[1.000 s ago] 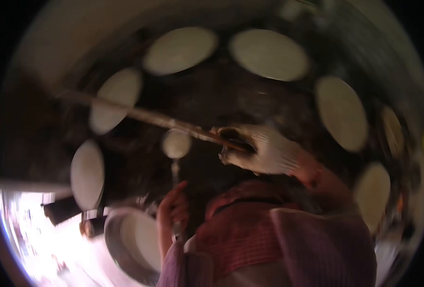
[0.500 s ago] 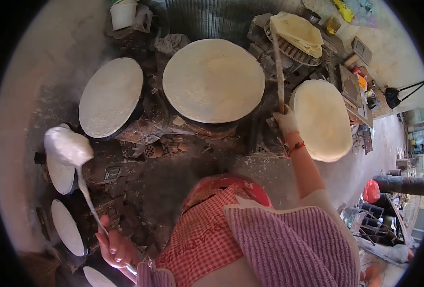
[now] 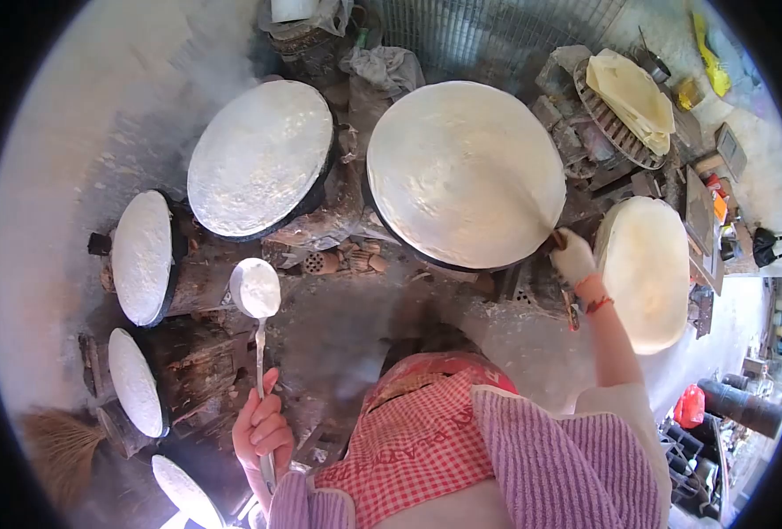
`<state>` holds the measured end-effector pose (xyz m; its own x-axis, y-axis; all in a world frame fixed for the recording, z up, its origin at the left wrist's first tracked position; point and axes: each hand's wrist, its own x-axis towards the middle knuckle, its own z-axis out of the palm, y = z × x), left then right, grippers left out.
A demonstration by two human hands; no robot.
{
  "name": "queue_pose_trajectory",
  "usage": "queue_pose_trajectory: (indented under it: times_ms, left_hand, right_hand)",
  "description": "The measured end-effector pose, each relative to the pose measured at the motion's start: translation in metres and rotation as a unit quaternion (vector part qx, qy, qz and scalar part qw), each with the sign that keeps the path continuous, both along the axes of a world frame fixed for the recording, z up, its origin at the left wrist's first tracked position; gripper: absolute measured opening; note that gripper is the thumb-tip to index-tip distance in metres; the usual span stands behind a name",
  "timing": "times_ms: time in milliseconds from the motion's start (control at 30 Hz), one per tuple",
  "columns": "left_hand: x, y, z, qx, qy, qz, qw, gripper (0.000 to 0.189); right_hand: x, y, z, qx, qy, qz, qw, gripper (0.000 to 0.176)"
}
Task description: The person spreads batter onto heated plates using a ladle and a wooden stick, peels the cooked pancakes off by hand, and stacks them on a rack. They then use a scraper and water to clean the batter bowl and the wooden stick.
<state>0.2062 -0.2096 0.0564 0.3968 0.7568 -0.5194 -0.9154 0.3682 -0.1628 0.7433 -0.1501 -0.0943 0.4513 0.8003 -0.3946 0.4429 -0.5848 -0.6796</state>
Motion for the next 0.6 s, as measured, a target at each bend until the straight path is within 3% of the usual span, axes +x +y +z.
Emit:
queue_pose_trajectory:
  times_ms: [33,67,100,133,167,200,233,267,300,333,367,400,433,533,600]
  left_hand:
    - [-0.002,0.002,-0.001,0.0,0.015,0.0,1.0,0.045]
    - [-0.004,0.005,-0.002,-0.001,0.03,-0.002,1.0,0.045]
    - [-0.007,0.007,-0.004,-0.005,0.025,-0.01,1.0,0.045]
    - [-0.01,0.008,-0.005,0.001,0.034,-0.017,0.999,0.045]
    - [-0.011,0.01,-0.007,0.009,0.042,-0.026,0.999,0.045]
    - [-0.011,0.013,-0.007,0.007,0.039,-0.034,0.999,0.045]
    - [-0.01,0.016,-0.006,0.01,0.052,-0.042,0.998,0.045]
    - [-0.009,0.018,-0.006,0.013,0.065,-0.049,0.997,0.045]
    - [-0.008,0.022,-0.005,0.011,0.065,-0.058,0.996,0.045]
    - [-0.005,0.027,-0.004,0.012,0.075,-0.069,0.995,0.045]
    - [0.002,0.032,-0.003,0.019,0.084,-0.077,0.993,0.044]
    - [0.01,0.037,-0.001,0.025,0.085,-0.077,0.993,0.044]
    - [0.019,0.042,0.004,0.039,0.128,-0.099,0.986,0.044]
    - [0.053,0.056,0.018,0.079,0.207,-0.153,0.963,0.042]
    - [0.086,0.069,0.025,0.128,0.278,-0.213,0.928,0.041]
  right_hand:
    - [0.003,-0.012,-0.031,0.078,-0.107,0.081,0.988,0.038]
    - [-0.01,-0.017,-0.036,0.092,-0.114,0.106,0.984,0.035]
    - [-0.045,-0.015,0.005,0.014,-0.112,0.114,0.987,0.036]
    - [-0.06,-0.021,-0.011,0.054,-0.099,0.129,0.985,0.034]
    - [-0.086,-0.021,-0.009,0.043,0.018,0.081,0.996,0.033]
    - [-0.107,-0.019,-0.019,0.024,0.049,0.086,0.995,0.033]
    - [-0.14,-0.004,0.018,-0.037,0.039,0.135,0.989,0.035]
    - [-0.167,0.009,0.018,-0.027,0.039,0.191,0.98,0.036]
    - [-0.197,0.027,-0.001,0.016,0.008,0.223,0.975,0.034]
    - [-0.223,0.051,0.017,0.043,0.096,0.239,0.965,0.035]
    - [-0.249,0.072,-0.022,0.215,0.074,0.267,0.937,0.035]
    - [-0.261,0.093,0.004,0.14,0.159,0.264,0.941,0.036]
    - [-0.263,0.108,0.034,0.066,0.244,0.258,0.933,0.038]
    - [-0.224,0.116,0.048,0.171,0.236,0.228,0.929,0.049]
    - [-0.167,0.098,0.033,0.33,0.286,0.161,0.885,0.055]
